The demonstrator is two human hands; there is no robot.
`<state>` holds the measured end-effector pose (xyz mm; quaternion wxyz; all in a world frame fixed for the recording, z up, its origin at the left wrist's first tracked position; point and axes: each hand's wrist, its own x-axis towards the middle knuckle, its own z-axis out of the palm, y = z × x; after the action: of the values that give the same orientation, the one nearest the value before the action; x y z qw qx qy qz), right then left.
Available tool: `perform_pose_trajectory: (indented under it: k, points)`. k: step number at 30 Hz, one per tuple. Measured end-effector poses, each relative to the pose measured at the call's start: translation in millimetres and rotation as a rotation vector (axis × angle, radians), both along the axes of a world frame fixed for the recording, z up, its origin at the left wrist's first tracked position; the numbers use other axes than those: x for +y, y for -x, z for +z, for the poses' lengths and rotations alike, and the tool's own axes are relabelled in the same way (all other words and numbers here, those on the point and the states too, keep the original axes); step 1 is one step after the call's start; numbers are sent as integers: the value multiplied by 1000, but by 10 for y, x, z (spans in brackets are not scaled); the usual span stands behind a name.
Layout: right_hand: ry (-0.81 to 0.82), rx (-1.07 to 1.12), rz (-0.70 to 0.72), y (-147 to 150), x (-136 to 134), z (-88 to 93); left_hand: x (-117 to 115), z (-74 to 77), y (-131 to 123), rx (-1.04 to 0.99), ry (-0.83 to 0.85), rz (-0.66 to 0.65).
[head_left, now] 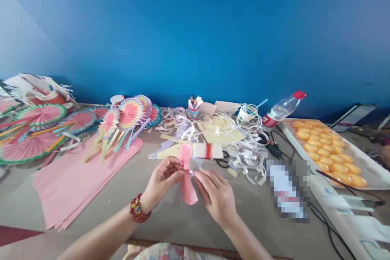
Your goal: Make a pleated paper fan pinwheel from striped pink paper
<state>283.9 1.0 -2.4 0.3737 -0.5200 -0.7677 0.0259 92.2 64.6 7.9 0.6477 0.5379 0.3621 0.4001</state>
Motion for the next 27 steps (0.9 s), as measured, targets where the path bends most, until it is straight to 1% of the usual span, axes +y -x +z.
perform_pose_trajectory:
  k: [2,5,7,11,16,20,27]
  points:
    - [10,8,6,5,-5,-8,8,-14,-9,3,-22,-16]
    - [-1,21,2,9,-7,-6,15,-38,-20,32,-143,1]
    - [-18,23,3,8,-4,1,22,-50,-24,53,-218,-10]
    - [-34,8,21,-8,-4,25,50,-34,-16,97,-295,-47]
    - [-65,-11,36,-32,-17,66,95,40,7,175,-348,-74]
    - [-89,-23,21,-40,-11,86,127,74,7,250,-400,-97]
    - [-55,1,31,-48,-12,89,109,109,-21,302,-399,-93]
